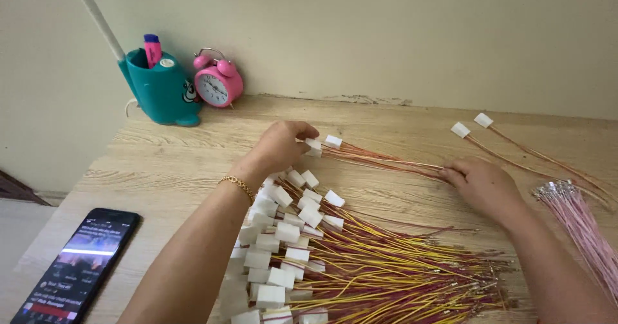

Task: The person assembles wire harnesses by inserting the ends of multi-colored wires into white plastic connectors. They handle bundles of orange, yellow, and pink wires, repeatedly picking up a connector and a wire, inserting the wire, and placing the completed unit on the table.

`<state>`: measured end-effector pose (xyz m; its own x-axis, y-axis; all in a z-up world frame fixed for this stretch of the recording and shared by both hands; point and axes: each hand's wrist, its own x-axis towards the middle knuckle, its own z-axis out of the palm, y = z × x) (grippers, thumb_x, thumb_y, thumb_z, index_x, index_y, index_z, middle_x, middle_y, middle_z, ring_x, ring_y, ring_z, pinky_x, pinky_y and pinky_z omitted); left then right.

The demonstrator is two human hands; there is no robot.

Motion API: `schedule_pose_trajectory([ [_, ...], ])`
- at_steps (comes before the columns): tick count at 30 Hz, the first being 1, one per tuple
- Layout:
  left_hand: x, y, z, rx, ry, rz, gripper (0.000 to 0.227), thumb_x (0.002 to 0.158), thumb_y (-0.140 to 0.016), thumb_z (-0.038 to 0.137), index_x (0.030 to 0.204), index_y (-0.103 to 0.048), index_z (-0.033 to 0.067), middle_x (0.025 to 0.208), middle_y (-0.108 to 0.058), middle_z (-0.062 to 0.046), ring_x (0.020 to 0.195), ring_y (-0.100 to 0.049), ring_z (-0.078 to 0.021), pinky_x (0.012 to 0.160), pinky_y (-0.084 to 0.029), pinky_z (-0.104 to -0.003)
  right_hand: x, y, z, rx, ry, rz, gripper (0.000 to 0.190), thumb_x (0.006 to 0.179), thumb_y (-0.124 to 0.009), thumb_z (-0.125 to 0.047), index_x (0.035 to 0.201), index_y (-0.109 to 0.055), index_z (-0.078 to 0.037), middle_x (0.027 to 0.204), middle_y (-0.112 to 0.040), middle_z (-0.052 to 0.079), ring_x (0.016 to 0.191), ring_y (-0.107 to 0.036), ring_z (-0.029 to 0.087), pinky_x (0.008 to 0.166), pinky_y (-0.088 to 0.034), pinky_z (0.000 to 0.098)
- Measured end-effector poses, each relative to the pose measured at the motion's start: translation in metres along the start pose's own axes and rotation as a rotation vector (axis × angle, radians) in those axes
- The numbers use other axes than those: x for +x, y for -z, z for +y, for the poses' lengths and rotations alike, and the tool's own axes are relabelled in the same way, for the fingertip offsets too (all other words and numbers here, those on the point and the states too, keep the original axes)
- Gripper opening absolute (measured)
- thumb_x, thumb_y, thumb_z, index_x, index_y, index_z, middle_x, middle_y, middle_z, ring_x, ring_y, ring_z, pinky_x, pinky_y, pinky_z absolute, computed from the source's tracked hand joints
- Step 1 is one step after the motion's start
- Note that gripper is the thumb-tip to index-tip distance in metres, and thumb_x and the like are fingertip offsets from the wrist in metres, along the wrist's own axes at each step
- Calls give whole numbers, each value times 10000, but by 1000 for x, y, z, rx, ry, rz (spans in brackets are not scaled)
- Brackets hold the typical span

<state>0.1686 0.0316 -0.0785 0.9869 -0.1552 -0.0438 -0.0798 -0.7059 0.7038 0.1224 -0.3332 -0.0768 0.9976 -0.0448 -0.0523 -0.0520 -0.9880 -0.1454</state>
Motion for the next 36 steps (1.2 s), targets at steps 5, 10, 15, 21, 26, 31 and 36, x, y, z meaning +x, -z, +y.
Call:
schedule_pose_trajectory([
  [5,19,-8,-19,32,-51,25,357,795,-616,86,1117,-707,211,1126,-718,3,1041,-661,-146,903,-490,-271,18,-15,13,-84,143,133,337,924,-509,-428,1041,-739,-211,1059,-742,12,999,-664,272,792,-487,418],
  [10,-2,1,2,-96,67,-12,266,886,-571,88,1091,-705,192,1115,-709,-7,1011,-640,-139,837,-491,-265,7,-1,0,-86,52,53,371,942,-499,-416,1219,-683,-253,1276,-657,-43,1178,-607,217,956,-488,421],
  [15,0,-1,-3,-39,-37,2,257,846,-616,96,1065,-705,197,1086,-725,16,999,-648,-142,861,-474,-276,5,-3,19,-50,39,69,353,923,-530,-402,1202,-673,-241,1267,-657,-13,1171,-603,234,922,-482,406],
  [21,-18,2,14,198,33,-114,291,839,-596,161,1093,-730,211,1069,-672,-26,919,-658,-189,803,-509,-352,-26,16,-3,-138,-19,-132,326,946,-496,-439,1178,-682,-306,1185,-698,-45,1065,-653,177,944,-523,378],
  [26,2,-12,-8,438,-17,-86,299,807,-691,331,1102,-731,309,1395,-492,50,1287,-459,-154,1038,-350,-490,-15,1,1,-163,45,-35,318,936,-502,-442,1127,-720,-310,1172,-716,-97,1077,-665,165,1076,-416,463],
  [31,3,-9,-8,415,-41,-37,344,759,-567,108,1009,-749,258,1047,-690,72,1043,-615,-230,882,-420,-496,-12,-4,4,-213,73,6,341,926,-478,-499,1157,-694,-369,1192,-697,-96,1118,-633,181,943,-495,470],
  [36,12,-11,-13,358,-25,-19,412,762,-475,70,998,-747,270,1028,-729,69,970,-652,-222,798,-504,-393,-6,-18,16,-222,106,79,352,923,-477,-503,1170,-690,-371,1112,-707,-53,1063,-640,212,871,-477,442],
])
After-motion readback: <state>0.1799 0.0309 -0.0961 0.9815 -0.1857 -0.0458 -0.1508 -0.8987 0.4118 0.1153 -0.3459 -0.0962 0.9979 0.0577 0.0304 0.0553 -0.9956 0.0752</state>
